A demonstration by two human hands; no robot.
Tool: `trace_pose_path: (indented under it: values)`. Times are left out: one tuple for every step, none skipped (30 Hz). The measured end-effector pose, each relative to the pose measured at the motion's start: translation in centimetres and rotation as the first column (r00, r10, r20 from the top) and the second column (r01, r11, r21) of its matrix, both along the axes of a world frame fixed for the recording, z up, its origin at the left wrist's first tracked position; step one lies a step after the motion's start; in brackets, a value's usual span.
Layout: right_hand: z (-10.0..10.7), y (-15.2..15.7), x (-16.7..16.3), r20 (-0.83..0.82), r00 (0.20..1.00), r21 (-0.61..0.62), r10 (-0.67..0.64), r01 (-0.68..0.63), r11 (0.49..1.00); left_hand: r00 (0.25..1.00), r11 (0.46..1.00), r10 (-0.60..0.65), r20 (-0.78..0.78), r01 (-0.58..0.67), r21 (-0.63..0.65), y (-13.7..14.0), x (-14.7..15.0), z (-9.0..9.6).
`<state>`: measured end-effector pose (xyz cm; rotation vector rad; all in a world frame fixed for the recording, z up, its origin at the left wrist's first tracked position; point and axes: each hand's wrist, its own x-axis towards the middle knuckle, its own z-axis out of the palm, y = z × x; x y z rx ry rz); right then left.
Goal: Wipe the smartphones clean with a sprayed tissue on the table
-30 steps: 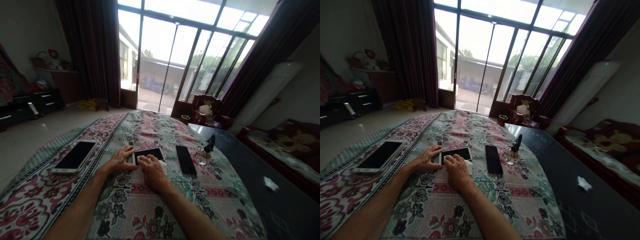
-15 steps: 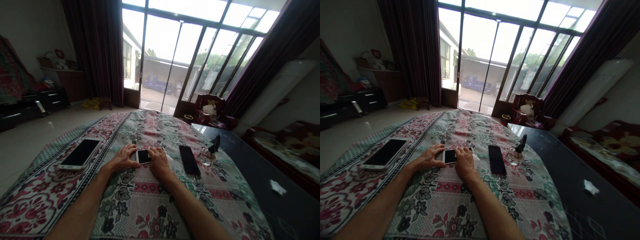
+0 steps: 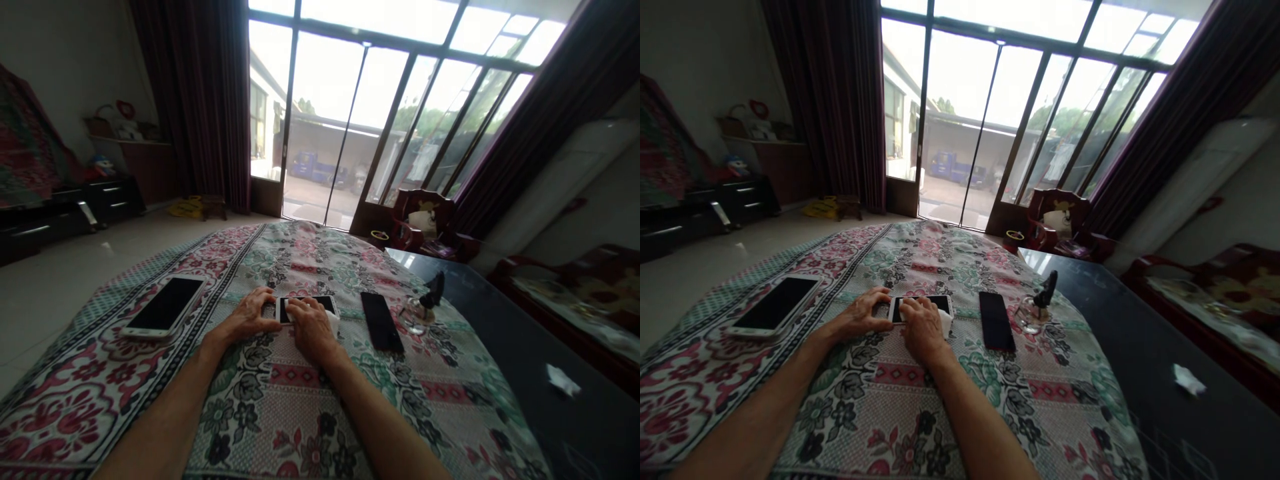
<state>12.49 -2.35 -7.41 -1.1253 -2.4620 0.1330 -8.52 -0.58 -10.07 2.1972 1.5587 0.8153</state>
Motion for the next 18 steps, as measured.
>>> trace_pose_path:
  values:
    - [-0.1,0.3,0.0,0.004,1.000,0.000,-0.017,0.017,1.000,1.000,1.000,-0.005,0.018,0.005,0.003,0.0,0.0,0.0]
    - [-0.2,0.5,-0.1,0.011,1.000,0.000,-0.024,0.024,1.000,0.999,1.000,-0.010,0.031,0.010,0.003,0.1,0.0,0.0]
    - [-0.3,0.8,-0.2,0.018,1.000,0.000,-0.024,0.024,1.000,0.999,1.000,-0.013,0.039,0.013,0.001,0.1,0.0,0.0]
    - [-0.3,1.0,-0.3,0.023,1.000,-0.001,-0.021,0.021,1.000,0.999,1.000,-0.013,0.043,0.013,-0.001,0.1,0.0,0.0]
    - [-0.4,1.2,-0.5,0.025,1.000,0.000,-0.015,0.015,1.000,0.999,1.000,-0.012,0.044,0.012,-0.003,0.2,-0.1,0.0]
    - [-0.4,1.4,-0.7,0.024,1.000,0.001,-0.004,0.004,1.000,0.999,1.000,-0.010,0.044,0.010,-0.005,0.2,-0.1,0.0]
    - [-0.3,1.6,-0.9,0.021,1.000,0.004,0.011,-0.011,1.000,0.999,1.000,-0.008,0.042,0.009,-0.006,0.2,-0.1,0.0]
    - [-0.3,1.7,-1.1,0.014,1.000,0.007,0.028,-0.028,1.000,0.999,1.000,-0.008,0.039,0.009,-0.008,0.2,-0.1,0.0]
    - [-0.3,1.9,-1.3,0.006,0.999,0.010,0.044,-0.044,0.999,0.999,1.000,-0.010,0.036,0.010,-0.012,0.2,-0.1,0.1]
    - [-0.3,2.0,-1.4,-0.005,0.998,0.013,0.058,-0.058,0.998,0.999,1.000,-0.013,0.032,0.013,-0.017,0.1,-0.1,0.2]
    - [-0.3,2.1,-1.5,-0.018,0.997,0.016,0.071,-0.071,0.997,0.999,1.000,-0.015,0.030,0.016,-0.023,0.1,-0.1,0.3]
    - [-0.3,2.2,-1.6,-0.035,0.996,0.019,0.084,-0.083,0.996,0.999,0.999,-0.019,0.029,0.020,-0.028,0.1,-0.1,0.3]
    - [-0.3,2.3,-1.6,-0.054,0.994,0.021,0.096,-0.095,0.995,0.999,0.999,-0.022,0.030,0.023,-0.032,0.1,-0.1,0.3]
    - [-0.4,2.3,-1.6,-0.074,0.991,0.020,0.108,-0.107,0.994,0.999,0.999,-0.023,0.032,0.024,-0.033,0.1,-0.2,0.3]
    - [-0.4,2.3,-1.5,-0.096,0.988,0.017,0.119,-0.118,0.993,0.999,0.999,-0.024,0.034,0.026,-0.032,0.1,-0.2,0.3]
    - [-0.5,2.3,-1.4,-0.119,0.985,0.012,0.128,-0.128,0.992,0.999,0.999,-0.026,0.035,0.028,-0.031,0.2,-0.3,0.2]
    - [-0.6,2.2,-1.3,-0.144,0.980,0.008,0.135,-0.136,0.991,0.999,0.999,-0.028,0.035,0.029,-0.028,0.2,-0.3,0.1]
    - [-0.7,2.1,-1.2,-0.169,0.976,0.005,0.140,-0.142,0.990,0.999,0.999,-0.030,0.033,0.031,-0.026,0.3,-0.4,0.0]
